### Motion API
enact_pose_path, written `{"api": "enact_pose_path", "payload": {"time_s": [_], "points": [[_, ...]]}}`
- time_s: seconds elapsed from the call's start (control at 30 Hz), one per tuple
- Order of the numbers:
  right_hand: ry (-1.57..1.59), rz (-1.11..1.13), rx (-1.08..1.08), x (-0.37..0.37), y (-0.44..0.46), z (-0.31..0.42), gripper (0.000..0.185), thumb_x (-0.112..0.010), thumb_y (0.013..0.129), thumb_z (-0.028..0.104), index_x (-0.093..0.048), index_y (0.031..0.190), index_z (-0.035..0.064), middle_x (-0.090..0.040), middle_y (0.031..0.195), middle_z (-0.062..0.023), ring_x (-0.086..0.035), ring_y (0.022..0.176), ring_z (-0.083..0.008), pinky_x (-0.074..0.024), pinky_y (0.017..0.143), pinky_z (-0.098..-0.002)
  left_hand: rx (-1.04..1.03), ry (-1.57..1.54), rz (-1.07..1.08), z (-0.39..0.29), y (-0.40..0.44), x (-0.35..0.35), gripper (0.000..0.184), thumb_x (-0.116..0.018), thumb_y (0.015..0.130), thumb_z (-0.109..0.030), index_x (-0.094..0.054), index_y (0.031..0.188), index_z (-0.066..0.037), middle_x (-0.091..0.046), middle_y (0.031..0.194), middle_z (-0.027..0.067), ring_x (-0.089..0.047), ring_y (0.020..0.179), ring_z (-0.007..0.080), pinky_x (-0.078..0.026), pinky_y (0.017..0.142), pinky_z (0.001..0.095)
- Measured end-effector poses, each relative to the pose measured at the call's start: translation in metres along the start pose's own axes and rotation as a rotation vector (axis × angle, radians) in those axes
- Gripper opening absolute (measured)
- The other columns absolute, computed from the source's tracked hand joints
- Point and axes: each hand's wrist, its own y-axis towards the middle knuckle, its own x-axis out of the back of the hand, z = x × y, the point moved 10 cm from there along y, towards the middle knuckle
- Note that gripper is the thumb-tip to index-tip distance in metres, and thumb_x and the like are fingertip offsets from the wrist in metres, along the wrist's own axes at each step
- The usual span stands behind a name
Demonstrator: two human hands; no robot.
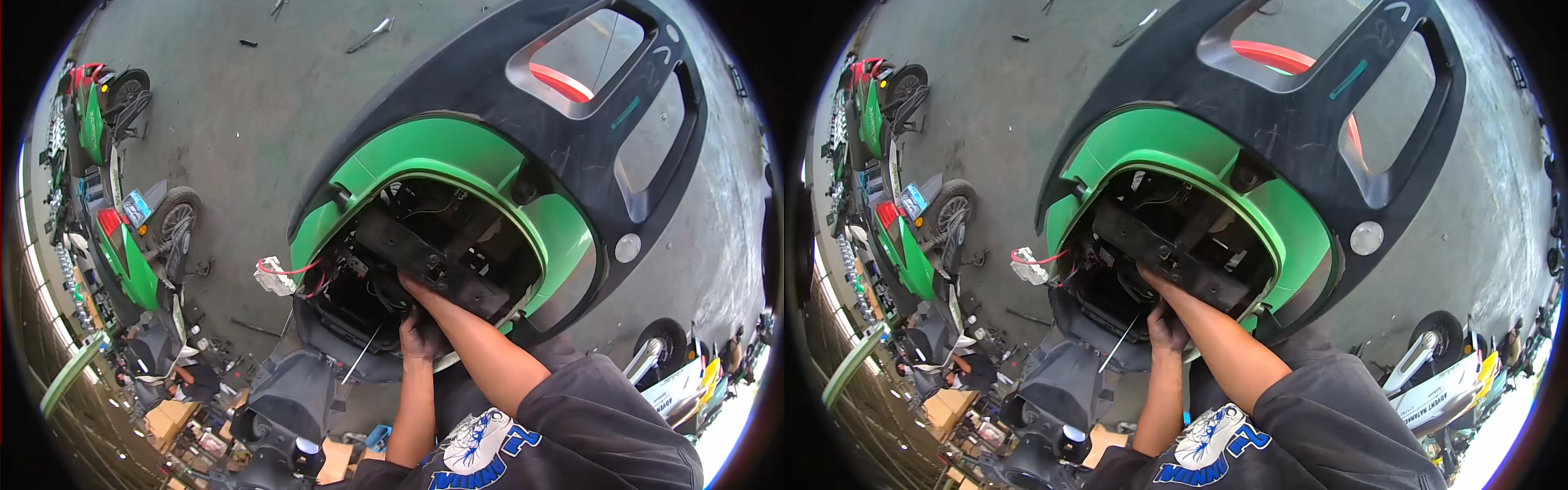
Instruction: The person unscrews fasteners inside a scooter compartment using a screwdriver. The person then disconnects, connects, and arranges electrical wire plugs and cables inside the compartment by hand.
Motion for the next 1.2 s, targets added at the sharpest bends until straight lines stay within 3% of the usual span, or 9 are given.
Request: {"api": "enact_pose_path", "payload": {"time_s": [0.4, 0.6, 0.7, 0.8, 0.87, 0.97, 1.1, 1.17, 1.2], "points": [[0.05, -0.03, 0.014, 0.011, 0.0, 0.003, 0.028, -0.045, 0.095, 0.022, -0.063, 0.113, 0.01, -0.064, 0.107, -0.0125, -0.061, 0.096, -0.025, -0.0494, 0.087, -0.0349, -0.071, -0.005, -0.041, -0.006, 0.0, -0.003, 0.044, -0.057, 0.091, -0.026, -0.054, 0.128, -0.002, -0.058, 0.131, 0.0125, -0.052, 0.122, 0.0298, -0.035, 0.11, 0.0444], [0.002, -0.598, 0.212, 0.115, -0.037, 0.018, 0.028, -0.046, 0.094, 0.017, -0.064, 0.114, 0.0088, -0.063, 0.114, -0.0146, -0.061, 0.1, -0.0268, -0.0483, 0.09, -0.0364, -0.151, -0.093, -0.064, -0.005, 0.012, -0.009, 0.052, -0.059, 0.091, -0.038, -0.052, 0.134, -0.01, -0.058, 0.132, 0.0074, -0.05, 0.123, 0.0282, -0.032, 0.109, 0.0447], [0.078, -0.308, 0.078, 0.082, -0.018, -0.012, 0.036, -0.046, 0.096, 0.016, -0.058, 0.128, 0.005, -0.059, 0.126, -0.0182, -0.058, 0.113, -0.027, -0.045, 0.098, -0.037, -0.141, -0.12, -0.002, -0.001, 0.014, -0.026, 0.045, -0.064, 0.089, -0.034, -0.057, 0.129, -0.013, -0.062, 0.125, 0.0052, -0.055, 0.114, 0.0242, -0.037, 0.099, 0.0427], [0.066, -0.716, 0.292, 0.103, -0.028, -0.004, 0.032, -0.046, 0.096, 0.019, -0.061, 0.121, 0.0047, -0.064, 0.114, -0.0159, -0.062, 0.103, -0.0317, -0.049, 0.091, -0.0399, -0.153, -0.157, 0.005, 0.0, 0.013, -0.03, 0.042, -0.065, 0.089, -0.032, -0.059, 0.126, -0.013, -0.063, 0.121, 0.0046, -0.055, 0.113, 0.0227, -0.041, 0.093, 0.0391], [1.414, -0.371, 0.072, 0.065, -0.002, -0.04, 0.037, -0.045, 0.1, 0.022, -0.057, 0.13, 0.0042, -0.062, 0.122, -0.0136, -0.06, 0.111, -0.028, -0.047, 0.097, -0.0398, -0.166, -0.234, -0.002, -0.001, 0.017, -0.024, 0.043, -0.069, 0.086, -0.015, -0.057, 0.127, -0.009, -0.062, 0.116, 0.0037, -0.057, 0.105, 0.0204, -0.047, 0.088, 0.0404], [1.584, -0.183, -0.009, 0.064, 0.007, -0.024, 0.045, -0.042, 0.102, 0.032, -0.051, 0.136, 0.0039, -0.056, 0.132, -0.0108, -0.056, 0.118, -0.0235, -0.0421, 0.105, -0.0358, -0.198, -0.265, 0.032, -0.016, 0.003, -0.045, 0.042, -0.069, 0.086, -0.012, -0.057, 0.127, -0.009, -0.062, 0.116, 0.003, -0.058, 0.106, 0.0199, -0.047, 0.091, 0.04], [1.42, -0.066, -0.122, 0.073, -0.02, -0.002, 0.049, -0.04, 0.102, 0.035, -0.051, 0.136, 0.0011, -0.056, 0.132, -0.012, -0.055, 0.119, -0.0235, -0.0419, 0.104, -0.0354, -0.265, -0.28, -0.023, -0.017, 0.006, -0.037, 0.041, -0.068, 0.086, -0.008, -0.056, 0.125, -0.009, -0.062, 0.116, 0.0028, -0.059, 0.106, 0.0193, -0.05, 0.09, 0.0392], [0.745, -0.257, -0.11, 0.093, -0.033, 0.0, 0.04, -0.041, 0.102, 0.02, -0.052, 0.134, -0.0021, -0.057, 0.132, -0.013, -0.052, 0.121, -0.0194, -0.0365, 0.106, -0.0311, -0.259, -0.278, -0.02, -0.014, 0.011, -0.033, 0.042, -0.069, 0.085, -0.007, -0.056, 0.125, -0.01, -0.061, 0.117, 0.0032, -0.059, 0.106, 0.0191, -0.05, 0.089, 0.0385], [0.762, -0.304, -0.01, 0.092, -0.029, -0.001, 0.049, -0.038, 0.102, 0.028, -0.049, 0.136, -0.0057, -0.057, 0.133, -0.0184, -0.055, 0.121, -0.0328, -0.0415, 0.103, -0.0369, -0.215, -0.302, -0.024, -0.009, 0.013, -0.033, 0.044, -0.071, 0.083, -0.008, -0.056, 0.124, -0.011, -0.062, 0.115, 0.0033, -0.059, 0.106, 0.0186, -0.049, 0.089, 0.037]]}}
